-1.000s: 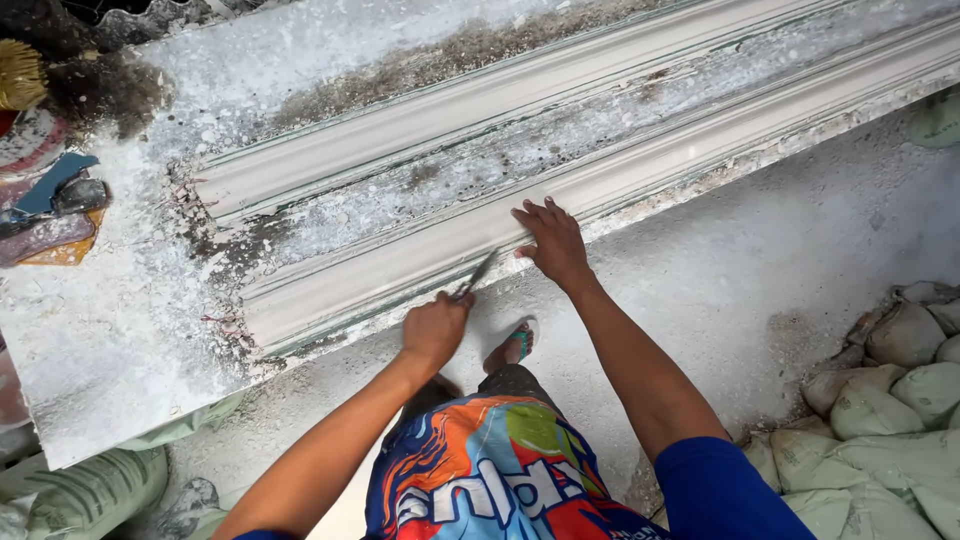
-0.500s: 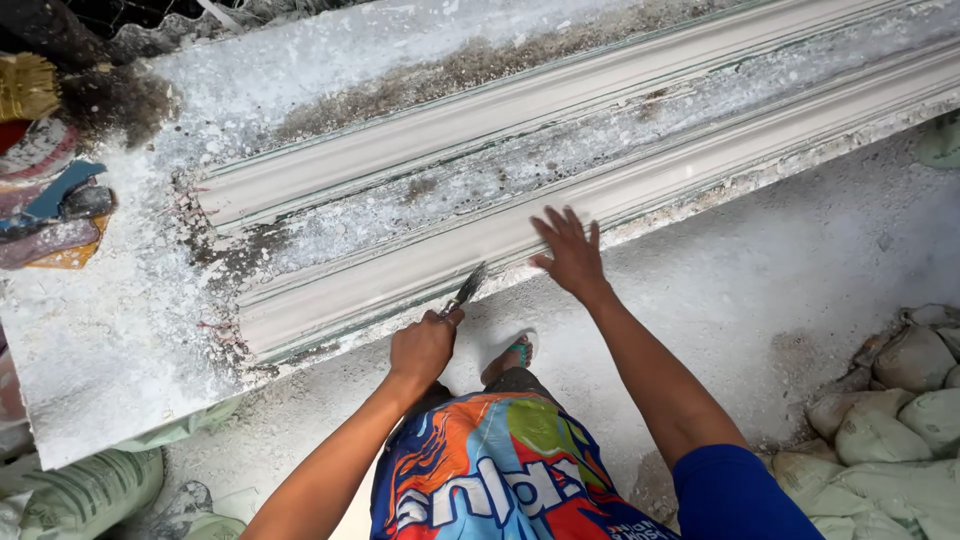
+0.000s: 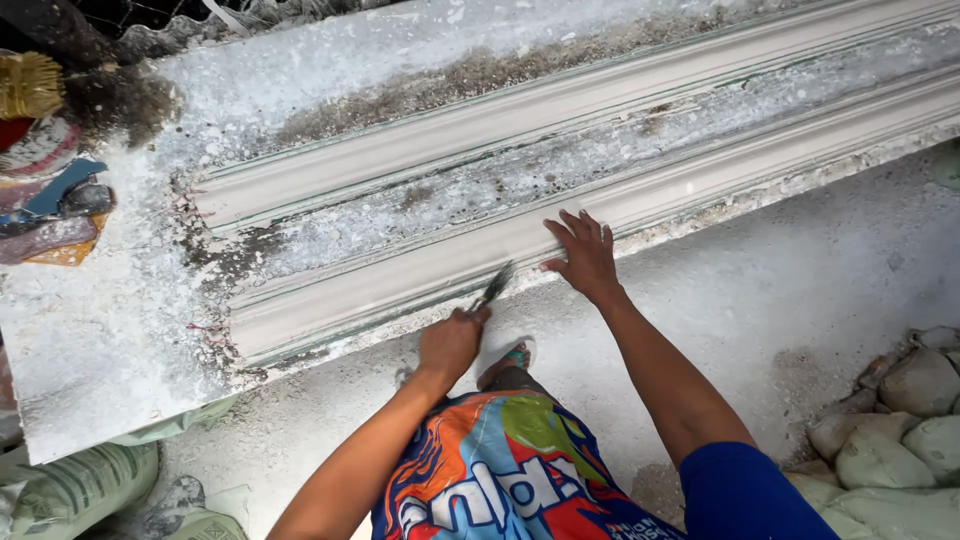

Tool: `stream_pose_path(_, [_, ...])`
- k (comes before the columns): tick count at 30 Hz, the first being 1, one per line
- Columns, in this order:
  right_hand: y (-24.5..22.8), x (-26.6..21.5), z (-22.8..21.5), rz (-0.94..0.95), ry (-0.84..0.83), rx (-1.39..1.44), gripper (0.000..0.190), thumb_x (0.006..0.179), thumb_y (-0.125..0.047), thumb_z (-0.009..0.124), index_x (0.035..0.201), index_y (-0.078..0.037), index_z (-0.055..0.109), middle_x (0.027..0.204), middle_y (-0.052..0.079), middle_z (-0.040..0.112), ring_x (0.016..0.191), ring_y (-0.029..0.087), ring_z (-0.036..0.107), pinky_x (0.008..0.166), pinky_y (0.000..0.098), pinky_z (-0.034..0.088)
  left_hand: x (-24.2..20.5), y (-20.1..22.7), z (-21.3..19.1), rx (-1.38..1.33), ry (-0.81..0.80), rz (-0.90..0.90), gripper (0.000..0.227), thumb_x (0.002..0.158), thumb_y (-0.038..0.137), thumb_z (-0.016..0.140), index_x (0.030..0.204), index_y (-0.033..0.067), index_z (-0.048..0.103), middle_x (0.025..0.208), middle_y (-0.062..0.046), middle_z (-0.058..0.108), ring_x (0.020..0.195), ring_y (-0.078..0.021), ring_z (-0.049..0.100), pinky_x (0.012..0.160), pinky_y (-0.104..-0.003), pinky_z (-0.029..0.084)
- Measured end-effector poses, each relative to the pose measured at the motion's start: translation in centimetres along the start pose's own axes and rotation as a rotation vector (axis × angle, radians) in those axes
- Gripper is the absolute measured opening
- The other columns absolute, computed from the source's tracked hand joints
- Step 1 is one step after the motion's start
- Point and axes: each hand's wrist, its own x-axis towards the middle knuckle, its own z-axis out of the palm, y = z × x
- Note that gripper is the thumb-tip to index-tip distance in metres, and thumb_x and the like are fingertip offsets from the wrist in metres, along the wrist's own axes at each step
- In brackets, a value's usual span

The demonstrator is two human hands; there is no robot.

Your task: Use a scraper tool to refine and shape the edges of decorative plaster moulding pieces on a workbench.

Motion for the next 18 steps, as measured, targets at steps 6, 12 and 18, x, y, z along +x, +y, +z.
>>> stream_pose_path(6, [-0.2, 0.1, -1.4, -0.005, -0.054, 0.010, 0.074, 0.089, -0.044, 0.075, 0.155, -0.041, 0.042, 0.162, -0.002, 0.037, 0.154, 0.031, 0.025, 0.121, 0.0667, 0.025, -0.4, -2.2, 2.4, 0.019, 0.026, -0.023, 0.039, 0.104, 0.016, 0.040, 0.128, 0.0307, 0.067, 0.092, -0.017, 0.066, 0.080, -0.0414, 0.075, 0.064, -0.053, 0.061])
stream_pose_path(12, [0.5, 0.6, -0.6, 0.006, -0.046, -0.031, 0.076, 0.086, -0.047, 0.076, 0.154, -0.043, 0.042, 0.160, -0.003, 0.039, 0.152, 0.030, 0.028, 0.120, 0.0661, 0.028, 2.1, 0.0, 3.2, -0.002, 0.077, 0.041, 0.036, 0.104, 0.015, 0.041, 0.124, 0.0254, 0.070, 0.086, -0.017, 0.064, 0.077, -0.0424, 0.074, 0.063, -0.054, 0.060])
stream_pose_path(18, [-0.5, 0.4, -0.5, 0.038, -0.026, -0.014, 0.074, 0.086, -0.043, 0.075, 0.154, -0.039, 0.044, 0.159, 0.002, 0.043, 0.152, 0.034, 0.031, 0.119, 0.0645, 0.033, 1.4, -0.3, 3.5, -0.060, 0.044, 0.028, 0.038, 0.104, 0.015, 0.042, 0.132, 0.0232, 0.067, 0.087, -0.019, 0.064, 0.078, -0.0454, 0.073, 0.065, -0.059, 0.060])
